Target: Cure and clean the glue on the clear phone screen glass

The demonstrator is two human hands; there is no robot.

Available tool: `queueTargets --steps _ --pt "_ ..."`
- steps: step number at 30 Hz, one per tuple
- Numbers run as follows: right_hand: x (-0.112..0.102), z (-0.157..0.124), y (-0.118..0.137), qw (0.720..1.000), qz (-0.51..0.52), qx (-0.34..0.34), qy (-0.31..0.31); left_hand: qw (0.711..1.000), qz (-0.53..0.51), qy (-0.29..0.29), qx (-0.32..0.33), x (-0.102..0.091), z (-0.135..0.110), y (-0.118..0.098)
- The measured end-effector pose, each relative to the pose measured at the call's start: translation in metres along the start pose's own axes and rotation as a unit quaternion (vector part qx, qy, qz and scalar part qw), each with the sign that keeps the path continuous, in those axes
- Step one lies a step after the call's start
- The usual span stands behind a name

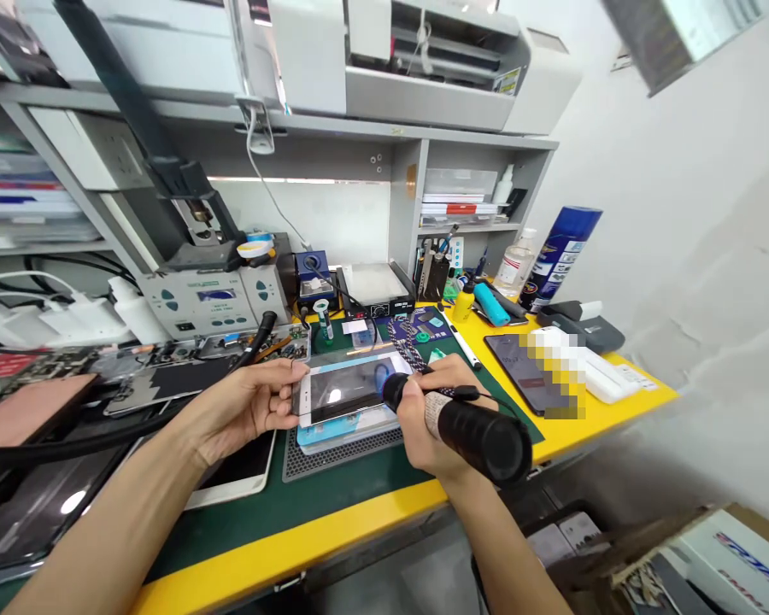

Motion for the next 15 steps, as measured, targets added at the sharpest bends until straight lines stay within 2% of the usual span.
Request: queueTargets --steps 9,15 --pt "0.002 0.007 0.011 0.999 0.026 -0.029 0.011 0.999 -0.008 -0.034 0.013 -0.010 -0.008 0.000" --pt "0.001 0.004 0.008 0.999 0.022 -0.031 0.012 0.998 -0.024 -0.043 0.028 -0.011 -0.010 0.001"
Point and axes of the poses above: each hand's wrist, its own z-axis towards the middle knuckle, its own x-axis out of the palm, y = z × x, the point moved 6 cm from there along z, towards the middle knuckle, and after that the axes turned 12 degrees about -y, right-handed, at the moved point
